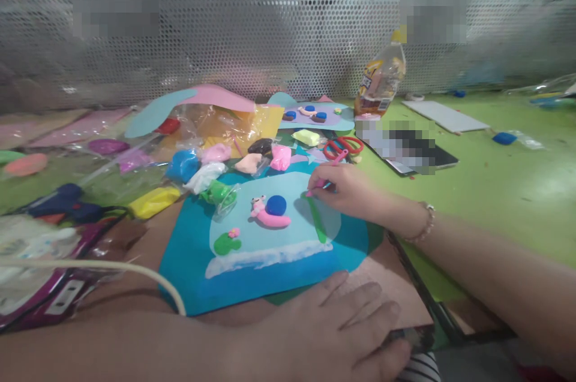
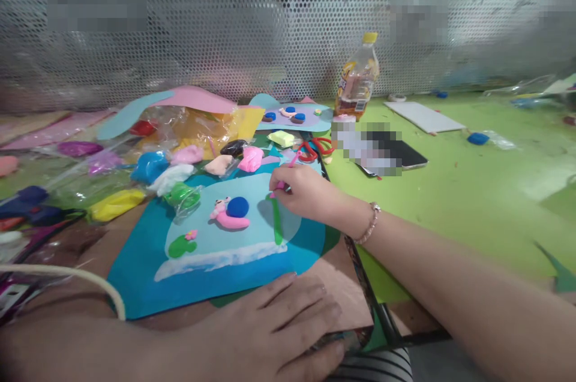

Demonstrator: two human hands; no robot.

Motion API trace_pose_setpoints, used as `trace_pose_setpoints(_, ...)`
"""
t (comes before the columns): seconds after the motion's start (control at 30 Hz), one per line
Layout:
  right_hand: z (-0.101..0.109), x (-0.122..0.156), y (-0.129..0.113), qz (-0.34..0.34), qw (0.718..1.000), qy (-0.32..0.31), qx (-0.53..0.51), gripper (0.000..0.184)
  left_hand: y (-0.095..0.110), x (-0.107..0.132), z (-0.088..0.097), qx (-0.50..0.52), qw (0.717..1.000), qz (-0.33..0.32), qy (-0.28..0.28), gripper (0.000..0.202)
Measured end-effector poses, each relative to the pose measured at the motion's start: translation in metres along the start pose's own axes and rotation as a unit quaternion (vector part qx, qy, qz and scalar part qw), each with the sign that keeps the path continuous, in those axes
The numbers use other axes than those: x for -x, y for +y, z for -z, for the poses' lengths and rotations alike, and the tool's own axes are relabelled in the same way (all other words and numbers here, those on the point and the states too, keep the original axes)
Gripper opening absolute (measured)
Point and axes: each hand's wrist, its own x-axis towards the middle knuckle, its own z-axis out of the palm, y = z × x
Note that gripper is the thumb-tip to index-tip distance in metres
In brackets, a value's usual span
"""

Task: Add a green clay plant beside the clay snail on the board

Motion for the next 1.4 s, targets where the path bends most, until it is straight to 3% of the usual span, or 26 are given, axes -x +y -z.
trace_pose_setpoints(0.43, -0.0019, 0.0005, -0.0012, 0.032, 0.999, -0.009, 0.042, 0.012, 0.0008, -0.0019, 0.0006, 0.008, 1.0, 0.002, -0.001, 0.033)
trace_pose_setpoints(1.03, -0.0023, 0.0006, -0.0024, 0.017, 0.999, 0.003, 0.043, 0.008, 0.0005, -0.0016, 0.0026, 0.013, 0.999, -0.002, -0.029, 0.036)
trace_pose_setpoints(1.4, -0.0072, 0.0009, 0.0006, 0.017, 0.998, 0.001, 0.066, 0.008, 0.0006, -0.0006, 0.0019, 0.008, 1.0, 0.001, -0.014, 0.034)
